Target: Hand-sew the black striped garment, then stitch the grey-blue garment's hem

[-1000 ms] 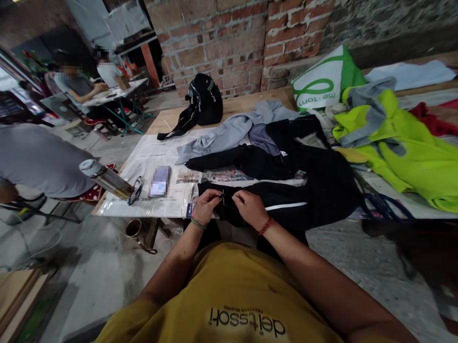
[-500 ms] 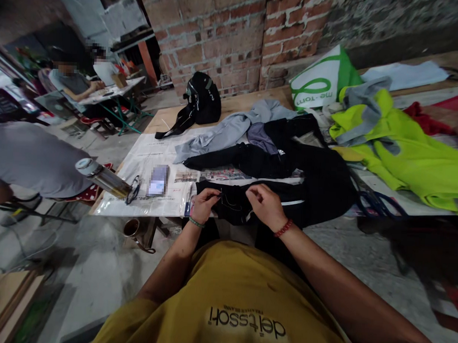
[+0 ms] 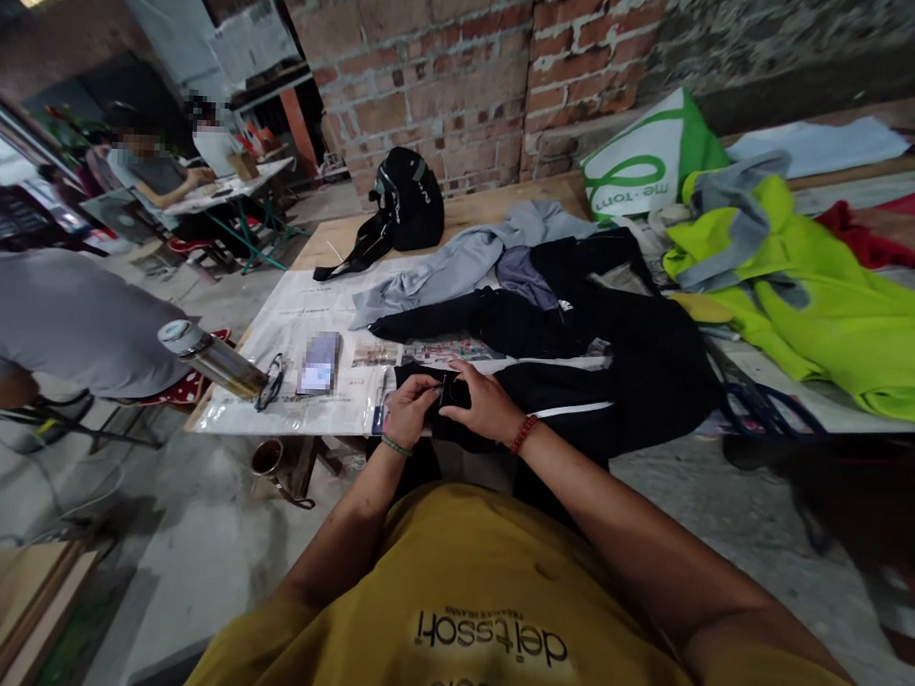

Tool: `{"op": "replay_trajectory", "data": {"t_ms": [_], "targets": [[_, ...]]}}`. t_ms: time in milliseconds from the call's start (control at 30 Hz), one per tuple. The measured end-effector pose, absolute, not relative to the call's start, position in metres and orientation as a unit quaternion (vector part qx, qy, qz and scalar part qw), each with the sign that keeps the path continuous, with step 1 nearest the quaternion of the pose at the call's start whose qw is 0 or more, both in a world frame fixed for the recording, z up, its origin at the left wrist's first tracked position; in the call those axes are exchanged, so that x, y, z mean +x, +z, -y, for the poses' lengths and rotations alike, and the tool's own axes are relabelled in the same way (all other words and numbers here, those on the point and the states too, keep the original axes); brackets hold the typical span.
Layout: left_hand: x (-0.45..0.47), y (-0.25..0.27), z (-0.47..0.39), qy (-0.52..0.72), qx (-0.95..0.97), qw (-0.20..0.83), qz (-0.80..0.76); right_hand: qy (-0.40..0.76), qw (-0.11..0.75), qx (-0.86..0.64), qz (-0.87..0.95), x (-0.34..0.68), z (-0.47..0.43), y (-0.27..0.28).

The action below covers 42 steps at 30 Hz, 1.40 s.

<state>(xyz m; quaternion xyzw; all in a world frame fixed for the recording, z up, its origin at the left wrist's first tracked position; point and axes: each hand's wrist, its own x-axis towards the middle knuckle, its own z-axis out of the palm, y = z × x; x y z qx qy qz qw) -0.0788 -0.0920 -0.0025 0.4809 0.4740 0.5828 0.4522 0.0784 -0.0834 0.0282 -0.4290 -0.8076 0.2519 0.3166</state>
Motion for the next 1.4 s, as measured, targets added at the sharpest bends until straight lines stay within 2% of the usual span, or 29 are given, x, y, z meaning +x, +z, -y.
{"op": "replay_trajectory", "data": {"t_ms": [600,1067,1400], "targets": [[-0.075,-0.01,0.09,0.57,0.503,0.433,-0.484,0.13,0.367,-0.435,0.811,0.077,0.087,-0.005],[-0.077,-0.013,0.09,0.553,0.531,0.423,-0.484,0.196,0.381,-0.471,0.771,0.082,0.083,-0.009],[-0.081,-0.012,0.09,0.503,0.558,0.482,-0.452,0.259,0.375,-0.502,0.735,0.083,0.079,-0.002]]}}
